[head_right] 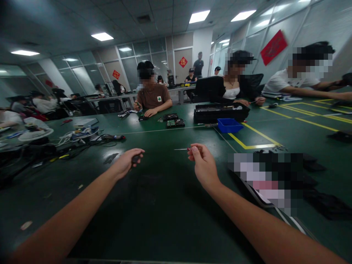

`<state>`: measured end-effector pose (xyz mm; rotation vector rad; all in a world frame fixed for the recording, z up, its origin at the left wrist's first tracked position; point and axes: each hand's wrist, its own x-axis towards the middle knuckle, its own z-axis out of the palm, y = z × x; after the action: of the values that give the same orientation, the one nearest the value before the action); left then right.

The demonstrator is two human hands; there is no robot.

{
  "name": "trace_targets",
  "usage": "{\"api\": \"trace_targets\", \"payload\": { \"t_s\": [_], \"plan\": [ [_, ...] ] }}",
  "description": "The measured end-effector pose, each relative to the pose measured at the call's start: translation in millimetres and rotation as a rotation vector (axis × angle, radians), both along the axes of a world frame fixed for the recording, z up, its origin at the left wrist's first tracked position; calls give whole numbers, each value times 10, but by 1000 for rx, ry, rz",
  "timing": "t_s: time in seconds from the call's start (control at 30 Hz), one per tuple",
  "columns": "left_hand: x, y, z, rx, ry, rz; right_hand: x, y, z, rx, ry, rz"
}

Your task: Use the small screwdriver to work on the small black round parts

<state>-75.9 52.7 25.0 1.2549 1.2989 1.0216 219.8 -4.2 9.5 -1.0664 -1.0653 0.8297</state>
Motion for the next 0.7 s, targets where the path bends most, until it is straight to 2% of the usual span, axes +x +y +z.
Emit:
{"api": "trace_targets", "payload": {
  "t_s": [0.1, 0.17, 0.23, 0.37, 0.5, 0.7],
  "plan": [
    [-498, 41, 91, -37, -207, 276, -3, 5, 3, -1, 3, -5],
    [-827, 18, 185, -36, -232, 459, -7, 9, 1, -1, 4, -8],
    [-1135, -48, 283, -20, -205, 577, -9, 12, -7, 0, 3, -5],
    [-1642, -249, 422, 25, -135, 776, -8, 15, -28, -13, -4, 8],
    [-1987, -472, 483, 65, -72, 954, -21, 21, -27, -19, 5, -2],
    [-2562, -758, 484, 211, 48, 1051, -41, 17, -14, -22, 7, -7]
  ]
}}
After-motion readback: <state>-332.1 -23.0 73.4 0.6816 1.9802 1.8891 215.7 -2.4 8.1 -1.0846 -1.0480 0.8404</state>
